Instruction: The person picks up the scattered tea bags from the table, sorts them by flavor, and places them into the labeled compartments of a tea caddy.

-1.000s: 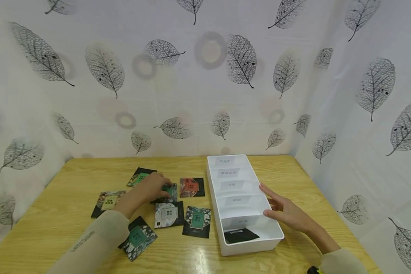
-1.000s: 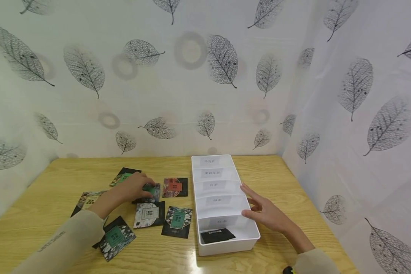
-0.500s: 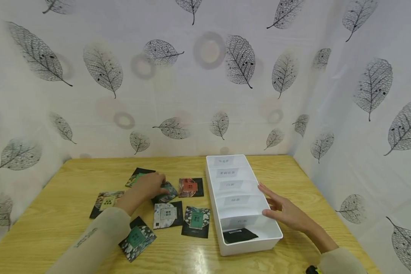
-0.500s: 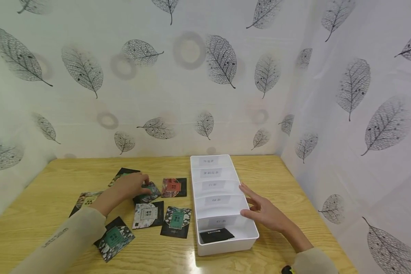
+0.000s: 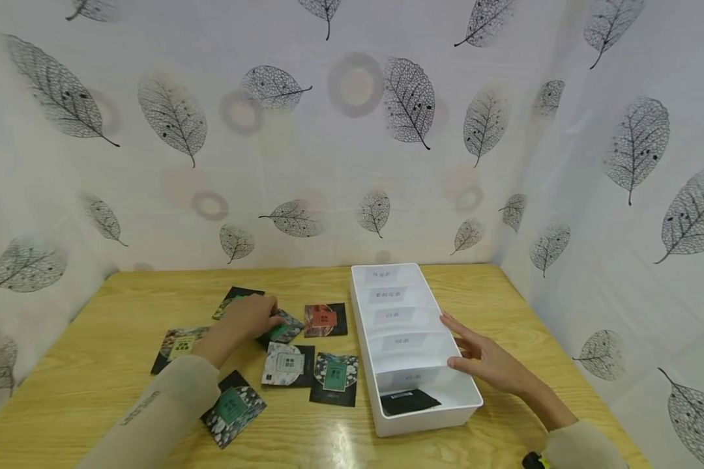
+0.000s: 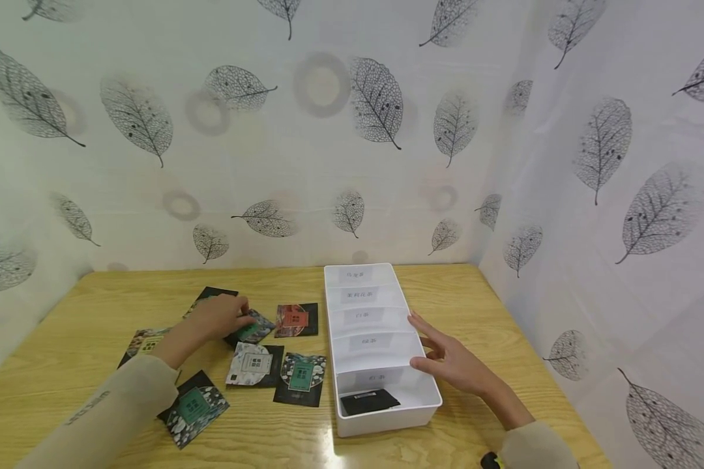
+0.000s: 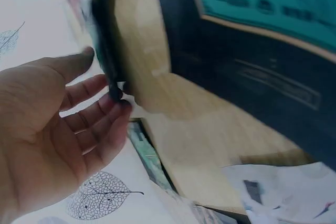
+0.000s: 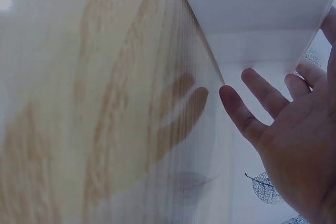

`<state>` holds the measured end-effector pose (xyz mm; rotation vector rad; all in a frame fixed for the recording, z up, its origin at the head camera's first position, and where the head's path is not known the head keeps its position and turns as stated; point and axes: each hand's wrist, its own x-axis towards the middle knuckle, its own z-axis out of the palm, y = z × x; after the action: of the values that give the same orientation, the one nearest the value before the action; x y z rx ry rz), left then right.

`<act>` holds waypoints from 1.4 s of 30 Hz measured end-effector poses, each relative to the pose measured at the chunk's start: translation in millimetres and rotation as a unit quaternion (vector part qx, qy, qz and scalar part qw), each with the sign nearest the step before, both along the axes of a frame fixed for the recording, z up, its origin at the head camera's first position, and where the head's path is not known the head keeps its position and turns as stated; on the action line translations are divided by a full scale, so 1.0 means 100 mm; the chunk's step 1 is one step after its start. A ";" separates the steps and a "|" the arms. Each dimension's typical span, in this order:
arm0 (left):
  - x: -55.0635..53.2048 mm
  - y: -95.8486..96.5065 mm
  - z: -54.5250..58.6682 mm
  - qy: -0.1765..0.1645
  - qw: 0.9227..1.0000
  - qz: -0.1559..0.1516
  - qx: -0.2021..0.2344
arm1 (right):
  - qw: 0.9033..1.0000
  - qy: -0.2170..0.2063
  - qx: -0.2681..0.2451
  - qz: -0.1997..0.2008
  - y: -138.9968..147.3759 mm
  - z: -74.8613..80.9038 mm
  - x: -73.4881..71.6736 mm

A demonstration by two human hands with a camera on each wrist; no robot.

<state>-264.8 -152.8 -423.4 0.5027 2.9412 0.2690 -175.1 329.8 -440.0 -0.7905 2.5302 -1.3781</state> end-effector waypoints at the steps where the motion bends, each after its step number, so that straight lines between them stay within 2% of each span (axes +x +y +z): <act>1: 0.00 -0.01 0.02 0.000 1.000 -0.001 0.004 | 1.000 -0.001 0.001 0.000 0.00 0.00 0.00; 7: -0.03 -0.05 0.08 0.013 1.000 -0.021 -0.009 | 1.000 -0.006 0.000 0.002 0.00 0.00 0.00; 9: -0.05 -0.05 0.08 0.010 0.999 -0.047 -0.010 | 1.000 -0.008 -0.004 0.004 0.00 0.00 0.00; 13: -0.10 -0.06 0.06 -0.023 0.994 -0.104 0.014 | 1.000 -0.007 -0.001 0.007 0.00 0.01 0.00; 15: -0.12 -0.07 0.05 -0.038 0.992 -0.118 0.030 | 1.000 -0.005 0.006 0.010 0.01 0.02 0.00; 17: -0.13 -0.08 0.04 -0.045 0.991 -0.118 0.040 | 1.000 -0.004 0.010 0.014 0.01 0.03 0.00; 22: -0.17 -0.12 -0.01 -0.037 0.992 -0.112 0.049 | 1.000 -0.014 0.006 0.024 0.03 0.05 -0.01; 27: -0.19 -0.20 -0.07 -0.037 0.993 -0.090 0.063 | 0.999 -0.022 -0.003 0.033 0.03 0.05 -0.02; 35: -0.18 -0.25 -0.05 -0.036 0.992 -0.072 0.098 | 0.999 -0.020 -0.011 0.035 0.02 0.06 -0.01; 39: -0.17 -0.27 -0.04 -0.014 0.990 -0.071 0.117 | 0.999 -0.023 -0.012 0.034 0.01 0.06 0.00; 42: -0.17 -0.32 -0.01 0.011 0.986 -0.074 0.150 | 0.999 -0.020 -0.008 0.030 0.01 0.07 0.00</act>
<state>-282.2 -184.6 -424.4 0.7638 2.8769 0.6959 -175.2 331.1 -433.2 -0.8266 2.4473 -1.3829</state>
